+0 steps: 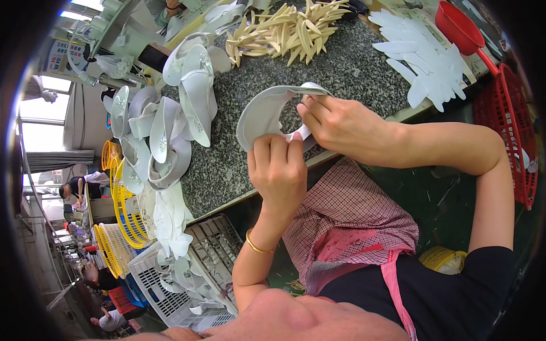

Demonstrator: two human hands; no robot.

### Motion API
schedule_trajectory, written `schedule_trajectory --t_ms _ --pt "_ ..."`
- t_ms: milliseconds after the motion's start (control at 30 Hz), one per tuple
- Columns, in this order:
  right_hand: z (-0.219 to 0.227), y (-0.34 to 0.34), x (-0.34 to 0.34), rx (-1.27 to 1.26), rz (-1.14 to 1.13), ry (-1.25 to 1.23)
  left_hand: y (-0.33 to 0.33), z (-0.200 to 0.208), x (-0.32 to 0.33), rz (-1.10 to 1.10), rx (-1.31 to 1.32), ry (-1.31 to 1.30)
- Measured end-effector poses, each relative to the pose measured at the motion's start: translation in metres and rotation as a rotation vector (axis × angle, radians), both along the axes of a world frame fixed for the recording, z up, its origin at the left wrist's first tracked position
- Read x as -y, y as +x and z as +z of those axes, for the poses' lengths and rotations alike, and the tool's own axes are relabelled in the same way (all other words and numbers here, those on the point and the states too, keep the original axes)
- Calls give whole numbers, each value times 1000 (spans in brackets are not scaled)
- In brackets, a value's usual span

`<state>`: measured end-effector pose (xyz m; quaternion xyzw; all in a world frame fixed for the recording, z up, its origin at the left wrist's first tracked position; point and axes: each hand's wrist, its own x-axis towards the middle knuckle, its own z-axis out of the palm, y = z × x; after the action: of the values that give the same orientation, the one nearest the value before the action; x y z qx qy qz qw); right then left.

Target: The person assembles shoe uppers by taking reinforcement strips and inserts from the workbench, fitting them into the collars of the shoe uppers, and folding and pressing the edges by hand.

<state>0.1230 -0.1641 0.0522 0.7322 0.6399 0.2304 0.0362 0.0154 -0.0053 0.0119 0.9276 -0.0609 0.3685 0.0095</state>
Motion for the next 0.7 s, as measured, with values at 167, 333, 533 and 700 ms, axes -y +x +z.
schedule_trajectory --t_ms 167,333,533,700 --pt "-15 5 -4 -110 32 -140 -6 2 6 54 -109 124" --pt "-32 11 7 -117 71 8 -7 0 17 63 -132 213" --pt "-47 8 14 -141 122 159 -8 1 11 156 -167 334" --pt "-45 9 14 -162 128 127 -12 -4 11 165 -277 296"
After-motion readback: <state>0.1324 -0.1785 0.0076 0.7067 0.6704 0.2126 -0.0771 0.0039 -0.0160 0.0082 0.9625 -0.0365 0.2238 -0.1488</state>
